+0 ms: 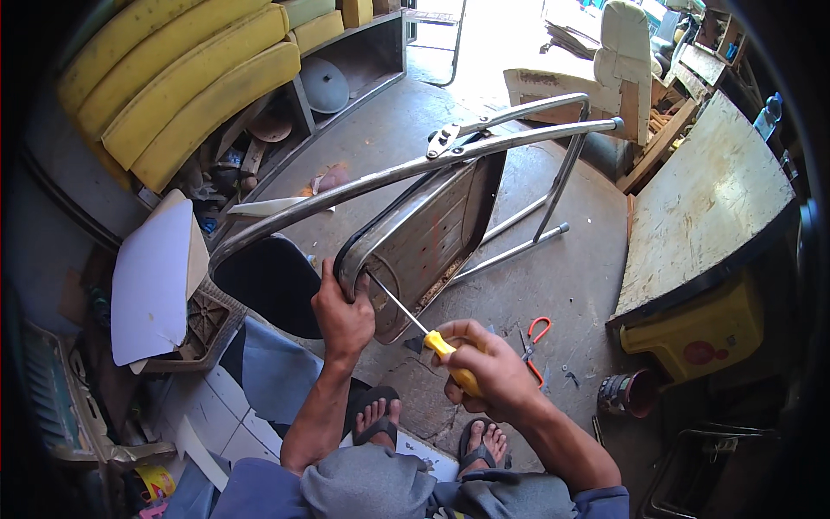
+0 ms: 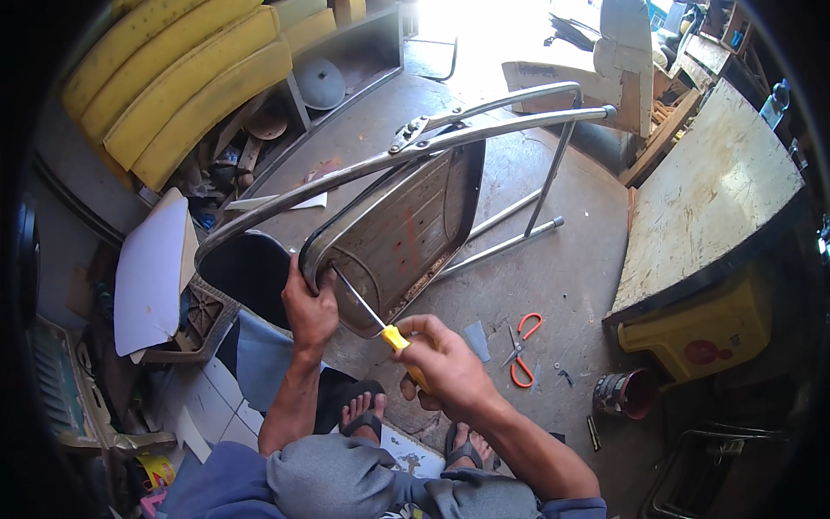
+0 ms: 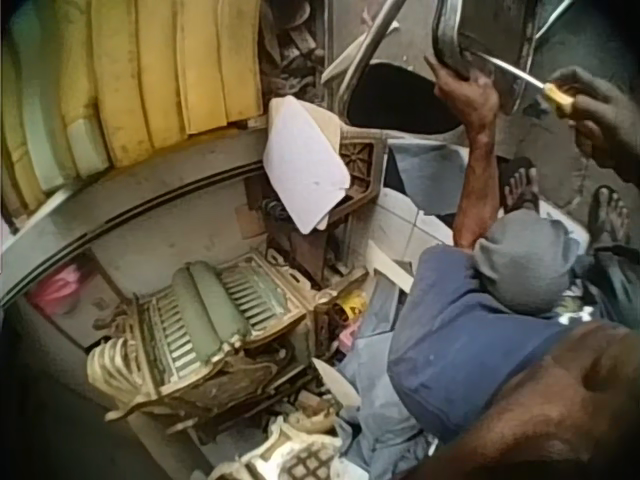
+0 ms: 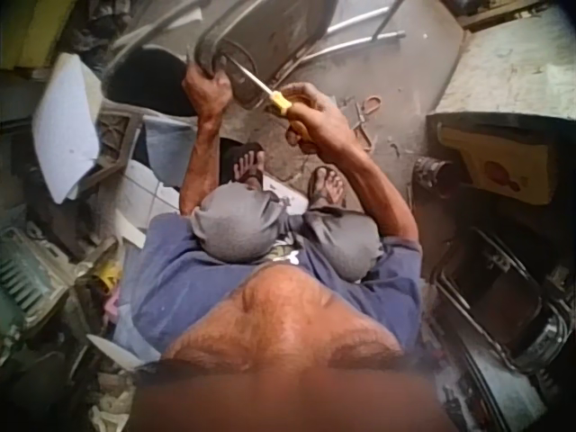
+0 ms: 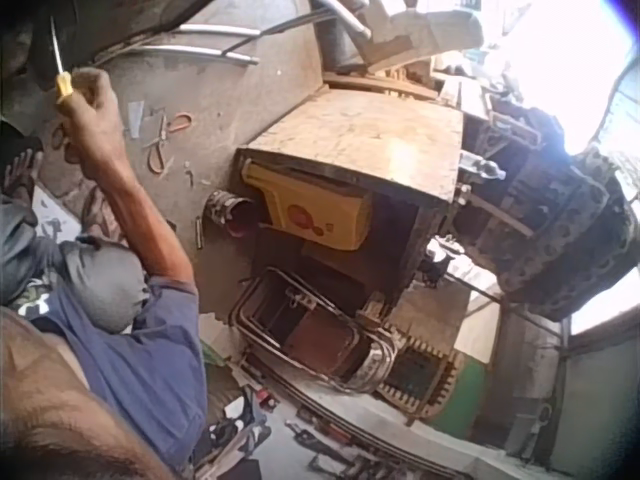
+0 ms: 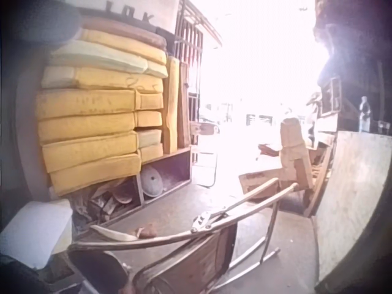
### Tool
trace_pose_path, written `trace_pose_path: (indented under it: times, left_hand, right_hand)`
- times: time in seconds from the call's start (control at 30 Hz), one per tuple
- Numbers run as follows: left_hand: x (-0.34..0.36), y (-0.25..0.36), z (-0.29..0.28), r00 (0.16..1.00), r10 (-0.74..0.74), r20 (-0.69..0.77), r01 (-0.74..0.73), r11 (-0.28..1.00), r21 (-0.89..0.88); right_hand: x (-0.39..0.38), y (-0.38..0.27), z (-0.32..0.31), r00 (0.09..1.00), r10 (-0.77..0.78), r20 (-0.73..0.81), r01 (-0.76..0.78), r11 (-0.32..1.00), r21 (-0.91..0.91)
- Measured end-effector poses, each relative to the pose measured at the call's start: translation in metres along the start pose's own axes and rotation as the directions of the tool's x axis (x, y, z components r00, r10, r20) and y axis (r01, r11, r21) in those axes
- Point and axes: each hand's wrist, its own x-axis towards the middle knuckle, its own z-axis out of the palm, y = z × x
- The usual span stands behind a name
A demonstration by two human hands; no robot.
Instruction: The person staples black fabric to a wooden chair seat, trims the excess material with scissors, and then attaches the seat to a metal folding chair frame using a screwdriver and screws.
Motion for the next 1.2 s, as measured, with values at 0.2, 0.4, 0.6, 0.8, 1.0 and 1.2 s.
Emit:
trace_pose_path:
  times: [0.2, 0.4, 0.6, 0.8, 1.0, 1.2]
  left_hand:
    - [0.003, -0.001, 0.000, 1.000, -0.002, 0.004, 0.002, 0.999, 0.037]
    - [0.003, -0.006, 0.001, 1.000, -0.017, 0.019, 0.017, 0.999, 0.036]
    - [0.005, -0.010, 0.002, 0.999, 0.003, 0.033, -0.002, 1.000, -0.008]
    - [0.001, -0.012, 0.003, 1.000, 0.010, 0.014, -0.009, 0.999, -0.035]
    - [-0.002, -0.013, 0.004, 0.999, 0.035, 0.010, -0.035, 0.999, 0.018]
    - [-0.004, -0.010, 0.003, 0.999, 0.044, 0.011, -0.044, 0.999, 0.019]
  right_hand:
    - [0.005, 0.023, 0.009, 0.554, -0.819, 0.146, 0.479, 0.171, -0.861]
    - [0.002, 0.007, -0.004, 1.000, -0.002, 0.030, -0.001, 0.996, 0.085]
    - [0.000, 0.020, 0.010, 0.585, -0.803, 0.113, 0.453, 0.208, -0.867]
    - [-0.003, 0.000, -0.005, 0.999, -0.045, 0.013, 0.046, 0.990, -0.133]
    - [-0.001, 0.016, 0.002, 0.574, -0.791, 0.213, 0.511, 0.142, -0.848]
    - [-0.003, 0.006, -0.011, 0.990, -0.130, -0.054, 0.114, 0.965, -0.237]
